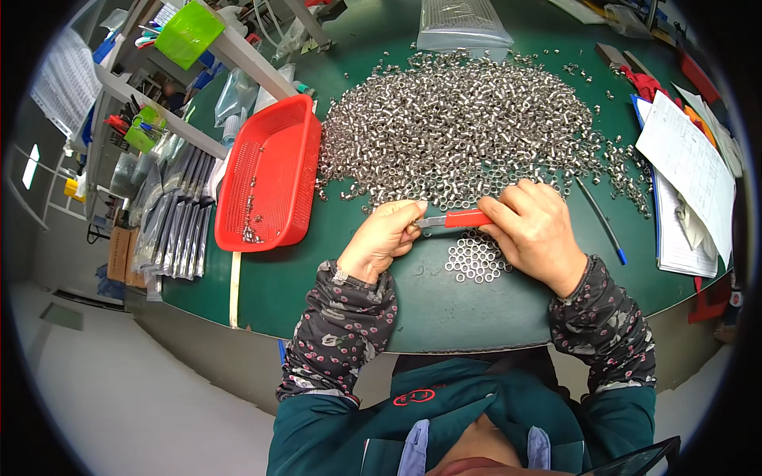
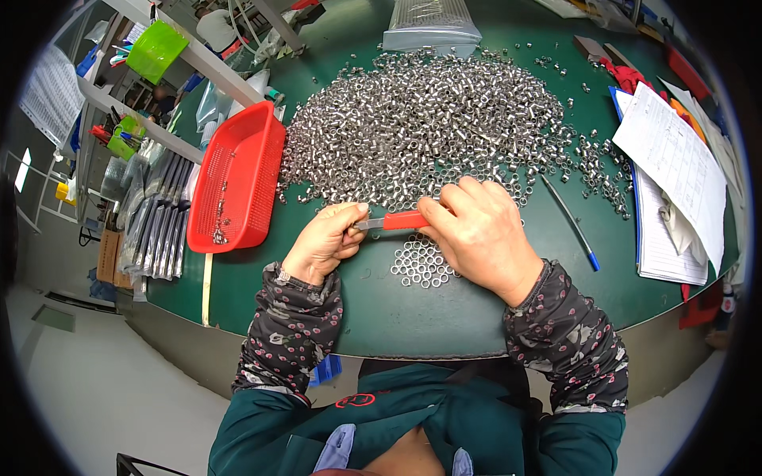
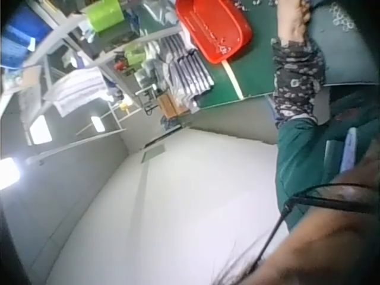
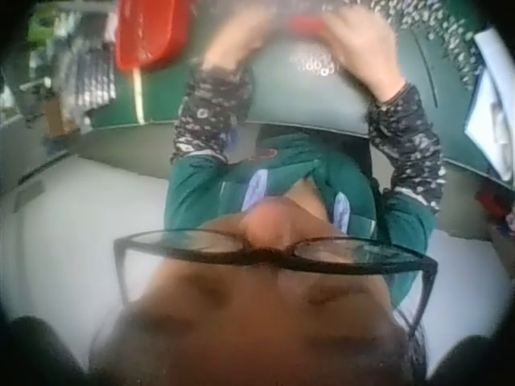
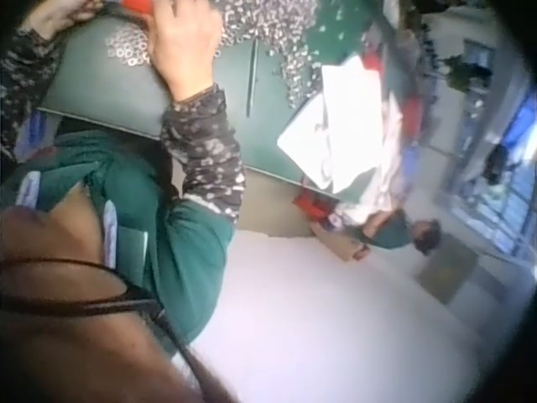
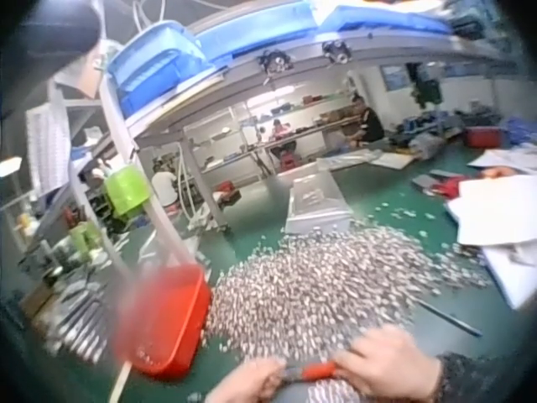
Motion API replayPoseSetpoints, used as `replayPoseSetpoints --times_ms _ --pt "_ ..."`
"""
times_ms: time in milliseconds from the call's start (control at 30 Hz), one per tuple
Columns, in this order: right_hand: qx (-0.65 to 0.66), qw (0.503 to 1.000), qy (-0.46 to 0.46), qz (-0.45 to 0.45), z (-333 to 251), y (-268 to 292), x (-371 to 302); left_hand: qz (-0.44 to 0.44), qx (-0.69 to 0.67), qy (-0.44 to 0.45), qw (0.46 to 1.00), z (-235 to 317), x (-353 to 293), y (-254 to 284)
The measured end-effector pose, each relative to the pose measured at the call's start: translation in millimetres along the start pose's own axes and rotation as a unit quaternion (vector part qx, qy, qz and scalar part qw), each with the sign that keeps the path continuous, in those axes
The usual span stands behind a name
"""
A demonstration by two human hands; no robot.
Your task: Using pliers to assemble small metal components at a workbench.
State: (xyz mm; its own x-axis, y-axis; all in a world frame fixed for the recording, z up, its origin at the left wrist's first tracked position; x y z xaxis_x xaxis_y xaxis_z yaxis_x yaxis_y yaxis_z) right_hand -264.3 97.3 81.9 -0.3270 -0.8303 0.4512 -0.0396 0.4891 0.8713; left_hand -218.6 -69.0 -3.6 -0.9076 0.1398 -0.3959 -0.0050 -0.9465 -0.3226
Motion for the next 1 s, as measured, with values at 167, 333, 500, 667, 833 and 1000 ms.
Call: replayPoseSetpoints --times_ms 167,333,500,667,833,1000 --pt "-0.032 0.999 0.022 0.015 0 3 1 -0.029 0.014 0.012 0.999 -1 1 -2" --pt "-0.069 0.997 0.036 0.029 -2 7 2 -0.031 0.023 0.029 0.999 -2 2 -1" --pt "-0.096 0.994 0.044 0.034 -4 9 2 -0.034 0.039 0.042 0.998 -1 1 -4" --pt "-0.111 0.991 0.055 0.05 -5 10 3 -0.038 0.036 0.053 0.997 -4 2 -2" --pt "-0.116 0.991 0.05 0.032 -4 9 2 -0.045 0.041 0.051 0.997 -3 4 -4" --pt "-0.12 0.99 0.054 0.05 -6 13 4 -0.062 0.022 0.002 0.998 -2 2 -3"
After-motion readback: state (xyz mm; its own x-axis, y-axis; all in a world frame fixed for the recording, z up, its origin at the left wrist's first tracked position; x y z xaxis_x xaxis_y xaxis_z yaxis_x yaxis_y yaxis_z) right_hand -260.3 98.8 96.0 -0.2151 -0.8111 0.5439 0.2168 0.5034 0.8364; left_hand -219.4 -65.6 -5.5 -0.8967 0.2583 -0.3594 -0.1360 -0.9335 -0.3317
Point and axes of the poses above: each hand's wrist, its own x-axis towards the middle knuckle, its own y-axis out of the back of the hand, z = x × y, the point moved 7 cm from there along x, towards the middle knuckle, and after that the axes turned 13 degrees about -z, right-handed, at the moved point
